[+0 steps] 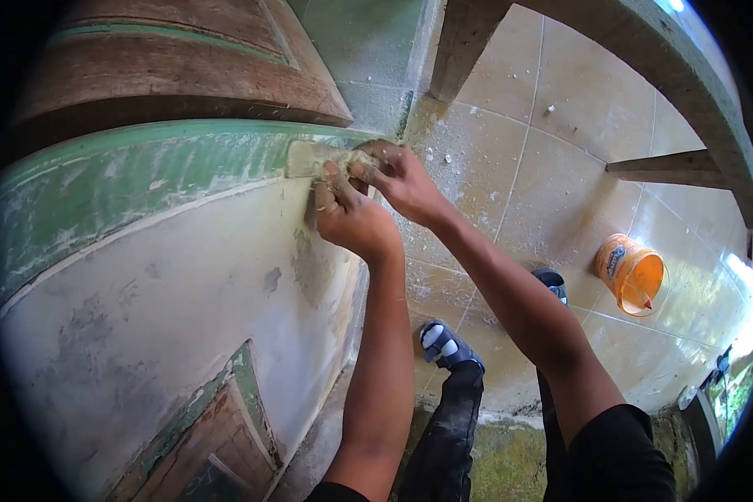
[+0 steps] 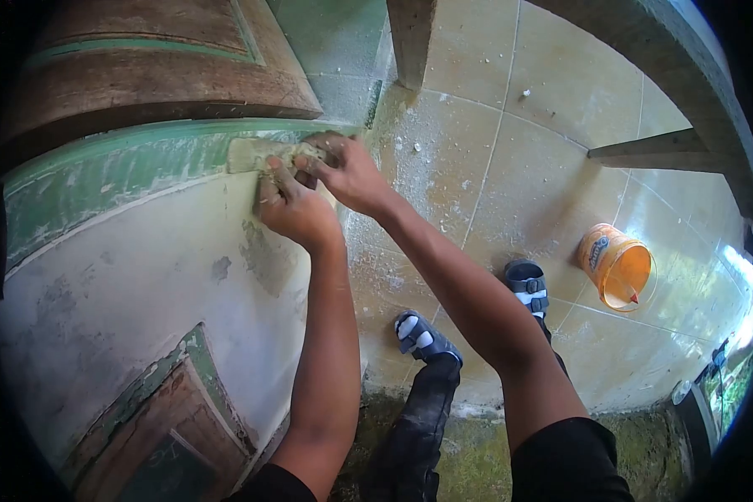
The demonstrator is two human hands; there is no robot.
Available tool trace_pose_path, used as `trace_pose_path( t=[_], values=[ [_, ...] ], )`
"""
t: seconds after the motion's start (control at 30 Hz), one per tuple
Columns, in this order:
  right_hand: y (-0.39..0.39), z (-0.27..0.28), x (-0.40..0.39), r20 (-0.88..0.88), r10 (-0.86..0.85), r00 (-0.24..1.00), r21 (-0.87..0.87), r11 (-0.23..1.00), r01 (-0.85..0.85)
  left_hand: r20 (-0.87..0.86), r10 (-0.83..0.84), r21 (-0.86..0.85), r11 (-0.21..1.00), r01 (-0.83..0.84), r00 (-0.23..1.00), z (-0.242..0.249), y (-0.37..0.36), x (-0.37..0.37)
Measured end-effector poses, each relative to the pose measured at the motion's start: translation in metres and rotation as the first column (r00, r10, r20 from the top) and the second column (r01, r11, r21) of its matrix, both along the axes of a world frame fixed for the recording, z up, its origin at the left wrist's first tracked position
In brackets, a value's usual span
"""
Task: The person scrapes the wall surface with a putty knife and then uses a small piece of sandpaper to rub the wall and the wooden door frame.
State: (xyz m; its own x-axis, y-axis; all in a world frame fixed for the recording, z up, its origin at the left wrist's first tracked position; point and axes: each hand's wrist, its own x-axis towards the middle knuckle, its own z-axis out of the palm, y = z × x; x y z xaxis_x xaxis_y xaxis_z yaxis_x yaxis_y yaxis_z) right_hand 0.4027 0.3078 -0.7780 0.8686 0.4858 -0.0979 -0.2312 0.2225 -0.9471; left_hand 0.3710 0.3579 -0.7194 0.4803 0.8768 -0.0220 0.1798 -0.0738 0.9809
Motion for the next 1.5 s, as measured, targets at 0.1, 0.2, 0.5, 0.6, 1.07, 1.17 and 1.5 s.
trace_pose_path(
  t=[0.1, 0.2, 0.5, 0.6, 1.07, 1.17, 1.5],
  values=[
    [0.0, 0.031, 0.002, -0.018, 0.047, 0.999, -0.029, 0.998, -0.048, 0.033, -0.055, 0.128, 0.991, 0.05, 0.998, 0.014, 0.007, -0.001],
    [0.009, 0.042, -0.007, -0.015, -0.041, 0.999, 0.005, 0.999, 0.041, -0.019, -0.072, 0.164, 0.984, 0.074, 0.997, 0.035, 0.009, -0.005],
    [-0.002, 0.063, -0.03, -0.059, -0.094, 0.994, -0.017, 0.995, 0.094, -0.087, -0.091, 0.232, 0.967, 0.109, 0.992, 0.047, 0.001, -0.022],
    [0.006, 0.067, -0.042, -0.082, -0.123, 0.989, 0.075, 0.989, 0.129, -0.131, -0.132, 0.23, 0.96, 0.159, 0.983, 0.071, -0.001, -0.027],
    [-0.029, 0.208, -0.058, 0.452, -0.085, 0.888, -0.191, 0.963, 0.189, 0.038, -0.44, 0.055, 0.897, 0.438, 0.897, 0.191, -0.005, -0.041],
    [-0.021, 0.196, -0.061, 0.495, -0.122, 0.86, -0.169, 0.958, 0.233, 0.004, -0.507, 0.117, 0.856, 0.503, 0.862, 0.18, 0.007, -0.045],
    [-0.021, 0.196, -0.048, 0.435, -0.131, 0.891, -0.058, 0.983, 0.173, 0.041, -0.48, 0.044, 0.877, 0.479, 0.876, 0.184, 0.005, -0.038]
  ],
)
